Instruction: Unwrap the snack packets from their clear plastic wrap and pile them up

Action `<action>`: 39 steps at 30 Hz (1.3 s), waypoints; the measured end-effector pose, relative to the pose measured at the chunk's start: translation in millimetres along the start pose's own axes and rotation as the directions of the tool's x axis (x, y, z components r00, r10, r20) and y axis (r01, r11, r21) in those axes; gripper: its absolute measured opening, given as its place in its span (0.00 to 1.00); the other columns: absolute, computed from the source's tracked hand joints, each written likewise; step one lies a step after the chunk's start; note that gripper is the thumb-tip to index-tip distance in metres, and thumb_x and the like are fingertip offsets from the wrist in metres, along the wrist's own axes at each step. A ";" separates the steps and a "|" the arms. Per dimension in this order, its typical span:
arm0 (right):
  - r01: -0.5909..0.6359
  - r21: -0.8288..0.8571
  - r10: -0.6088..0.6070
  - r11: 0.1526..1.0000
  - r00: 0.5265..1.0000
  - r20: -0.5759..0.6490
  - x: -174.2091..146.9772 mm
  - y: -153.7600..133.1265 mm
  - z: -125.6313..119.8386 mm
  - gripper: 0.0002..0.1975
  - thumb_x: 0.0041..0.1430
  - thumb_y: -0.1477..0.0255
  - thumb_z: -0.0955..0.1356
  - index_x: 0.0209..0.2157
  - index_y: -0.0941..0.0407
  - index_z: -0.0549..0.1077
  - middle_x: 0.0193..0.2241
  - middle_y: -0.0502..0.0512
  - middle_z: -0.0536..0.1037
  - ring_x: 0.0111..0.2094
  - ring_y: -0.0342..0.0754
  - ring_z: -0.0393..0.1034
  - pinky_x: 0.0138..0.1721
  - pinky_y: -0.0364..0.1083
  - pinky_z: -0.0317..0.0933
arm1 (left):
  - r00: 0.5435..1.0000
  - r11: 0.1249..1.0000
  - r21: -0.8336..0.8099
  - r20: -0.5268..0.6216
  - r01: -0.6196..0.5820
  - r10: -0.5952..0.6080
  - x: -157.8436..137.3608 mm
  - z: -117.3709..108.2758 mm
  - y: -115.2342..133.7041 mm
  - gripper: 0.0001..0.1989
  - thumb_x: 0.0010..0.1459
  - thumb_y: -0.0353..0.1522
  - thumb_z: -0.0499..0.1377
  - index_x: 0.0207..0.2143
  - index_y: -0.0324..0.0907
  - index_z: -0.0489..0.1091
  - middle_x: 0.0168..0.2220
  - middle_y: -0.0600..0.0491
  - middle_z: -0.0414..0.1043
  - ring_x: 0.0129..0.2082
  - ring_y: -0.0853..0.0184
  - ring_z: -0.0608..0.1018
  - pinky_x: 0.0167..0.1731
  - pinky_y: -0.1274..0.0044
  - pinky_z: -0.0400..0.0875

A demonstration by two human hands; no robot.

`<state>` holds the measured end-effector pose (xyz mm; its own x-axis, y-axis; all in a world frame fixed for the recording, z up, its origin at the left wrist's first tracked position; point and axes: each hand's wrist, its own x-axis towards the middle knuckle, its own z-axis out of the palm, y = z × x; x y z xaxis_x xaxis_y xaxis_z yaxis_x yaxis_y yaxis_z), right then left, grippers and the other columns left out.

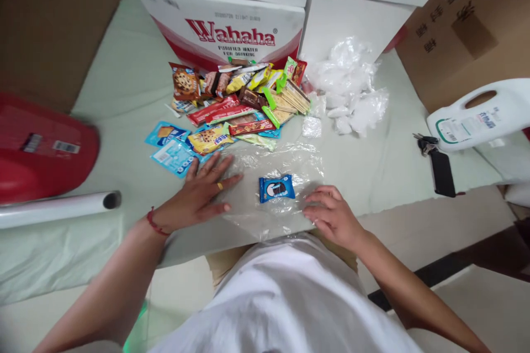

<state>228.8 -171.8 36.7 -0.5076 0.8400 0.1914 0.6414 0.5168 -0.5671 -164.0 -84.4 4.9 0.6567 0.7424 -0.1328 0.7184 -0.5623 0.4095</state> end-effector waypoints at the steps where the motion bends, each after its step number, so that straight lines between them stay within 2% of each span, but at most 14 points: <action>1: -0.007 0.051 0.006 0.999 1.000 0.019 10.1 1.6 -7.4 0.10 0.70 0.66 0.66 0.45 0.48 0.81 0.47 0.58 0.80 0.51 0.56 0.73 0.52 0.60 0.70 | 1.000 1.000 -0.006 -0.009 -0.001 0.000 -2.1 0.5 -0.3 0.34 0.67 0.54 0.51 0.71 0.54 0.60 0.78 0.47 0.37 0.76 0.39 0.40 0.67 0.39 0.31; 3: -0.042 0.157 0.034 0.987 0.998 0.054 30.7 4.8 -20.0 0.11 0.71 0.65 0.66 0.45 0.49 0.81 0.47 0.59 0.80 0.47 0.52 0.75 0.48 0.55 0.72 | 1.000 1.000 -0.015 -0.026 -0.003 0.003 -5.9 2.0 -0.4 0.31 0.69 0.51 0.48 0.70 0.54 0.61 0.78 0.49 0.37 0.77 0.41 0.39 0.68 0.40 0.29; 6: -0.125 0.272 0.090 0.954 0.986 0.137 59.3 11.5 -28.7 0.12 0.72 0.62 0.66 0.43 0.52 0.80 0.41 0.58 0.80 0.40 0.48 0.76 0.43 0.49 0.71 | 0.999 1.000 -0.023 -0.047 0.009 -0.010 -12.3 4.3 1.4 0.31 0.68 0.52 0.49 0.68 0.53 0.65 0.78 0.50 0.37 0.77 0.41 0.37 0.68 0.41 0.28; 11: -0.340 0.356 0.272 0.871 0.935 0.229 91.1 27.8 -19.5 0.17 0.67 0.57 0.69 0.38 0.57 0.80 0.31 0.53 0.77 0.29 0.44 0.68 0.32 0.43 0.62 | 0.991 0.998 -0.027 -0.115 0.060 -0.062 -28.3 4.0 13.2 0.32 0.64 0.51 0.54 0.66 0.51 0.68 0.78 0.50 0.37 0.76 0.41 0.33 0.70 0.43 0.30; 16: -0.482 0.385 0.362 0.787 0.866 0.345 107.4 37.7 -11.7 0.22 0.63 0.52 0.69 0.33 0.58 0.78 0.24 0.48 0.69 0.25 0.41 0.58 0.27 0.41 0.53 | 0.979 0.995 -0.023 -0.181 0.092 -0.095 -40.5 5.5 38.1 0.35 0.59 0.46 0.60 0.69 0.53 0.63 0.79 0.55 0.33 0.76 0.40 0.31 0.71 0.44 0.30; 19: -0.541 0.372 0.404 0.754 0.829 0.386 115.2 42.4 -12.6 0.22 0.59 0.51 0.70 0.32 0.58 0.77 0.21 0.46 0.66 0.24 0.41 0.55 0.26 0.41 0.50 | 0.978 0.995 -0.026 -0.179 0.101 -0.104 -37.3 13.2 53.1 0.40 0.56 0.50 0.62 0.70 0.54 0.62 0.79 0.53 0.35 0.75 0.39 0.28 0.70 0.43 0.29; 22: -0.566 0.392 0.406 0.725 0.811 0.421 121.0 48.5 -13.3 0.22 0.57 0.51 0.71 0.31 0.58 0.77 0.21 0.46 0.67 0.23 0.41 0.56 0.26 0.41 0.51 | 0.975 0.989 -0.003 -0.171 0.145 -0.143 -28.1 22.7 60.8 0.43 0.53 0.56 0.63 0.69 0.54 0.64 0.78 0.51 0.37 0.75 0.36 0.27 0.69 0.42 0.24; 25: -0.575 0.385 0.417 0.722 0.805 0.422 124.2 55.0 -12.5 0.21 0.56 0.52 0.72 0.32 0.58 0.78 0.23 0.48 0.72 0.24 0.41 0.60 0.27 0.42 0.53 | 0.954 0.979 -0.015 -0.221 0.205 -0.204 -20.3 27.0 59.3 0.46 0.50 0.58 0.65 0.68 0.50 0.66 0.79 0.49 0.32 0.75 0.34 0.29 0.68 0.41 0.22; 27: -0.594 0.379 0.438 0.710 0.793 0.423 125.2 58.8 -11.2 0.20 0.56 0.52 0.72 0.33 0.57 0.79 0.25 0.49 0.76 0.25 0.42 0.63 0.28 0.42 0.55 | 0.929 0.976 -0.038 -0.301 0.216 -0.217 -18.2 25.9 55.8 0.43 0.51 0.55 0.66 0.66 0.48 0.68 0.79 0.49 0.27 0.75 0.33 0.30 0.68 0.42 0.23; 29: -0.605 0.393 0.452 0.692 0.788 0.417 125.9 61.9 -9.6 0.20 0.55 0.53 0.73 0.34 0.57 0.80 0.29 0.52 0.79 0.27 0.43 0.66 0.30 0.43 0.57 | 0.908 0.981 -0.054 -0.371 0.188 -0.194 -17.8 23.2 52.9 0.34 0.55 0.48 0.66 0.63 0.51 0.71 0.79 0.53 0.25 0.75 0.35 0.32 0.69 0.42 0.24; 31: -0.594 0.427 0.450 0.681 0.801 0.395 126.6 64.4 -8.1 0.19 0.54 0.54 0.74 0.34 0.56 0.80 0.37 0.55 0.83 0.33 0.46 0.71 0.35 0.44 0.62 | 0.900 0.988 -0.061 -0.407 0.141 -0.154 -17.5 20.7 51.9 0.29 0.58 0.42 0.65 0.63 0.54 0.72 0.79 0.57 0.25 0.76 0.37 0.32 0.69 0.43 0.25; 33: -0.579 0.461 0.444 0.672 0.814 0.376 127.5 66.3 -7.2 0.18 0.54 0.55 0.74 0.34 0.56 0.81 0.43 0.57 0.83 0.39 0.48 0.74 0.41 0.46 0.64 | 0.898 0.993 -0.068 -0.424 0.096 -0.116 -16.3 19.8 52.6 0.29 0.60 0.41 0.64 0.64 0.55 0.70 0.79 0.57 0.26 0.76 0.38 0.32 0.69 0.43 0.25; 36: -0.593 0.467 0.445 0.656 0.803 0.395 128.5 68.1 -7.5 0.19 0.54 0.54 0.74 0.36 0.56 0.81 0.40 0.56 0.83 0.37 0.48 0.73 0.40 0.46 0.64 | 0.877 0.992 -0.109 -0.467 0.065 -0.109 -12.9 23.2 54.1 0.24 0.63 0.38 0.61 0.62 0.56 0.73 0.78 0.58 0.34 0.76 0.42 0.33 0.70 0.44 0.26; 39: -0.588 0.481 0.438 0.650 0.807 0.395 129.0 68.2 -10.2 0.21 0.54 0.54 0.74 0.39 0.57 0.82 0.39 0.55 0.82 0.35 0.46 0.71 0.38 0.45 0.62 | 0.836 0.960 -0.238 -0.489 0.146 -0.248 -10.1 31.7 53.5 0.17 0.68 0.33 0.55 0.52 0.54 0.79 0.77 0.58 0.45 0.77 0.49 0.37 0.71 0.46 0.32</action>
<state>212.9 -26.5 30.9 -0.3559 0.8395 -0.4107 0.4384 -0.2381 -0.8667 -124.9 -133.5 -0.4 0.2590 0.9384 0.2288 0.7312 -0.3452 0.5884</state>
